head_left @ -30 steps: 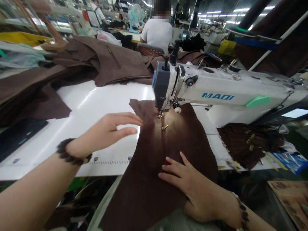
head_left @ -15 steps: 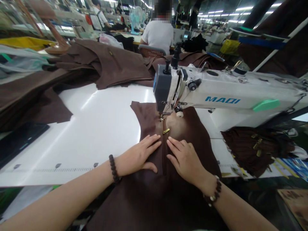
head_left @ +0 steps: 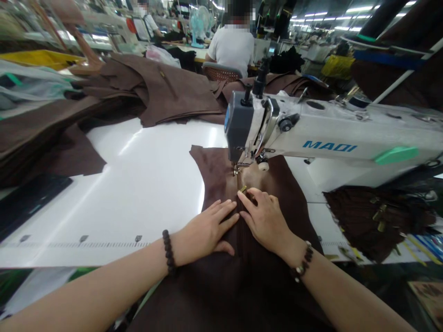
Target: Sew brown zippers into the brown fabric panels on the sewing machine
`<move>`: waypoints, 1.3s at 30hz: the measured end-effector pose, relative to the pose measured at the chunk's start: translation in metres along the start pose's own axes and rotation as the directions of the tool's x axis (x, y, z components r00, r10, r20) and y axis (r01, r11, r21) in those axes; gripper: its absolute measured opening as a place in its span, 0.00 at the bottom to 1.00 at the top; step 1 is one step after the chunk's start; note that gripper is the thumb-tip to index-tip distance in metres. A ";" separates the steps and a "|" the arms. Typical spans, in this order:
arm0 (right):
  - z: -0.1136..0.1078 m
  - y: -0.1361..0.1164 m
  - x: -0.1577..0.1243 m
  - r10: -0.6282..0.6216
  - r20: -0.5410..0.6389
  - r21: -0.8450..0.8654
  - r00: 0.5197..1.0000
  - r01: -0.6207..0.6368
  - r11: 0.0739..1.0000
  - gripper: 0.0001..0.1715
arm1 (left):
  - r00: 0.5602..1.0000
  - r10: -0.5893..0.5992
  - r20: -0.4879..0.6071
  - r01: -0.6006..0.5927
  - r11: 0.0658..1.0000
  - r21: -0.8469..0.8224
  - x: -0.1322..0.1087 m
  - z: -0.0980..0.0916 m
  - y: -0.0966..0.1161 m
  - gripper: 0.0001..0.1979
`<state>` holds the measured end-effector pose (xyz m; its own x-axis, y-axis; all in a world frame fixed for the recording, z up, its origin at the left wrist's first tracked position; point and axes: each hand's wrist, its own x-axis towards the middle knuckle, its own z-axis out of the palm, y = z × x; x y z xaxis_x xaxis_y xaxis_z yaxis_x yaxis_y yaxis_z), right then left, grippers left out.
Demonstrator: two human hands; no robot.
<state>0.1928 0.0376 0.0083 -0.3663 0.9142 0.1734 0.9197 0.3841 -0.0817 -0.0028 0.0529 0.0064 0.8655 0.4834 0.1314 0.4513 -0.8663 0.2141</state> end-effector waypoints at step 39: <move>0.016 0.012 0.049 0.074 -0.010 0.086 0.997 -0.073 0.994 0.26 | 0.999 -0.009 -0.043 0.010 1.000 0.015 0.028 -0.002 -0.024 0.32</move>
<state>0.1836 0.0887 -0.0004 -0.2955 0.9388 0.1771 0.9284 0.3259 -0.1783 0.0098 0.0875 0.0068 0.8512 0.4961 0.1714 0.4628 -0.8634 0.2007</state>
